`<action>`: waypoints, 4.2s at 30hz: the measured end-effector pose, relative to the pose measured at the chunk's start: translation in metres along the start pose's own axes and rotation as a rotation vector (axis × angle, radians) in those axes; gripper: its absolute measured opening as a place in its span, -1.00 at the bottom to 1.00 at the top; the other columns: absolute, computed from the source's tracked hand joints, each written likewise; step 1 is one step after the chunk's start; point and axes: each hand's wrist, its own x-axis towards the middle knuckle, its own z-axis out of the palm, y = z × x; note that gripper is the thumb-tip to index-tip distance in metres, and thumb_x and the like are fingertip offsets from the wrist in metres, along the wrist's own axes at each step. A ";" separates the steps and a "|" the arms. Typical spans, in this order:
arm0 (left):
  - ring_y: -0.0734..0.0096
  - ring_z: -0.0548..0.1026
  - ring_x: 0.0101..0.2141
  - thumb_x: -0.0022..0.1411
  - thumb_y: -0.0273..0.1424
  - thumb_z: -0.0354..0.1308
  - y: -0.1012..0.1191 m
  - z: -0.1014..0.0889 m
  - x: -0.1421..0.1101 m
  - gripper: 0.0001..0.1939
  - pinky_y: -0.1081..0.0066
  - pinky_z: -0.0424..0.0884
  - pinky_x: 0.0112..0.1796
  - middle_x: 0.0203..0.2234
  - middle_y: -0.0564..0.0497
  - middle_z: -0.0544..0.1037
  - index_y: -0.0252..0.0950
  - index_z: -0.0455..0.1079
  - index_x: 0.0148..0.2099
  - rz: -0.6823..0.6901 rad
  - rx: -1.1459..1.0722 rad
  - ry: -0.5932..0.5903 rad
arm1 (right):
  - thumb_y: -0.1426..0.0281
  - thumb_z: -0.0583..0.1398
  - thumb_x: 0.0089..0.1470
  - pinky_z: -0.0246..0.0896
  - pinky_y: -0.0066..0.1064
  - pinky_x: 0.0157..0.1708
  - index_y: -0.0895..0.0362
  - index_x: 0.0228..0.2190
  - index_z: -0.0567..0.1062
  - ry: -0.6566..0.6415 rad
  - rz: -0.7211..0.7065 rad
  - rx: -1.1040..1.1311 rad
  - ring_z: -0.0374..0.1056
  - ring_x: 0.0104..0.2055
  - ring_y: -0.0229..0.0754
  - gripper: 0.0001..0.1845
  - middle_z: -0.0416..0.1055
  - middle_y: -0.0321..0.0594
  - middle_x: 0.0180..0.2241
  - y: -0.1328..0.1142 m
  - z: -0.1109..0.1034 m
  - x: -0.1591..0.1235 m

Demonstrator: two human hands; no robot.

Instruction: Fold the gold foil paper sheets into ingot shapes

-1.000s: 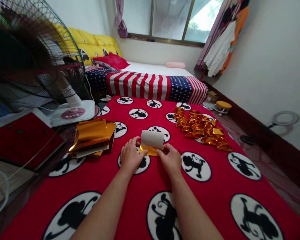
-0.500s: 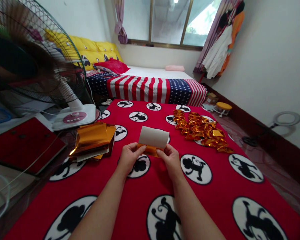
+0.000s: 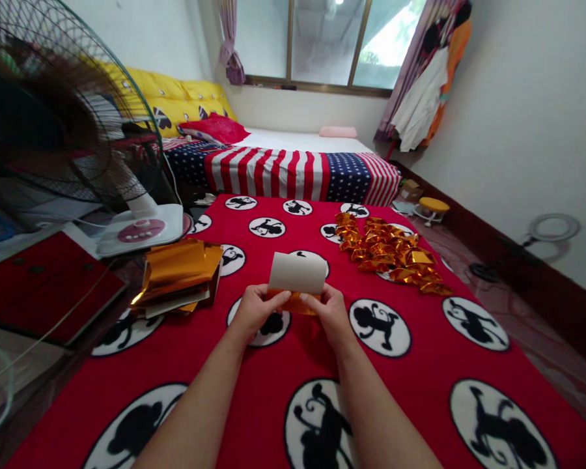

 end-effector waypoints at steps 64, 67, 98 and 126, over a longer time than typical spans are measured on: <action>0.58 0.20 -0.65 0.01 -0.17 0.28 0.005 0.035 -0.013 -0.65 0.51 0.08 -0.60 -0.71 0.13 0.31 -0.33 0.33 -0.55 0.090 -0.126 0.146 | 0.16 0.26 -0.01 -0.15 -0.50 -0.63 0.13 -0.60 0.31 0.181 0.005 0.237 -0.06 -0.62 -0.40 -0.64 0.11 -0.45 -0.65 0.006 0.040 -0.018; 0.61 0.12 -0.69 0.01 -0.19 0.28 0.002 0.033 -0.012 -0.64 0.51 0.02 -0.63 -0.76 0.18 0.22 -0.30 0.25 -0.58 0.106 -0.141 0.175 | 0.16 0.25 -0.01 -0.18 -0.51 -0.66 0.13 -0.61 0.31 0.220 0.018 0.212 -0.04 -0.65 -0.41 -0.63 0.14 -0.45 -0.67 0.002 0.040 -0.019; 0.60 0.06 -0.67 0.16 -0.05 0.14 -0.001 0.028 -0.011 -0.48 0.50 0.00 -0.60 -0.75 0.16 0.11 -0.28 0.14 -0.65 0.222 0.007 0.087 | 0.09 0.33 -0.12 -0.33 -0.49 -0.69 0.13 -0.73 0.23 0.130 0.111 0.286 -0.17 -0.70 -0.46 -0.49 -0.01 -0.48 -0.75 0.002 0.046 -0.020; 0.60 0.15 -0.68 0.23 -0.08 0.09 -0.009 0.003 -0.004 -0.50 0.50 0.03 -0.60 -0.77 0.14 0.20 -0.31 0.26 -0.62 0.214 0.067 0.119 | 0.24 0.24 0.04 0.07 -0.57 -0.61 0.03 -0.20 0.47 0.233 -0.105 0.258 0.23 -0.54 -0.41 -0.74 0.41 -0.36 -0.38 -0.005 0.007 -0.008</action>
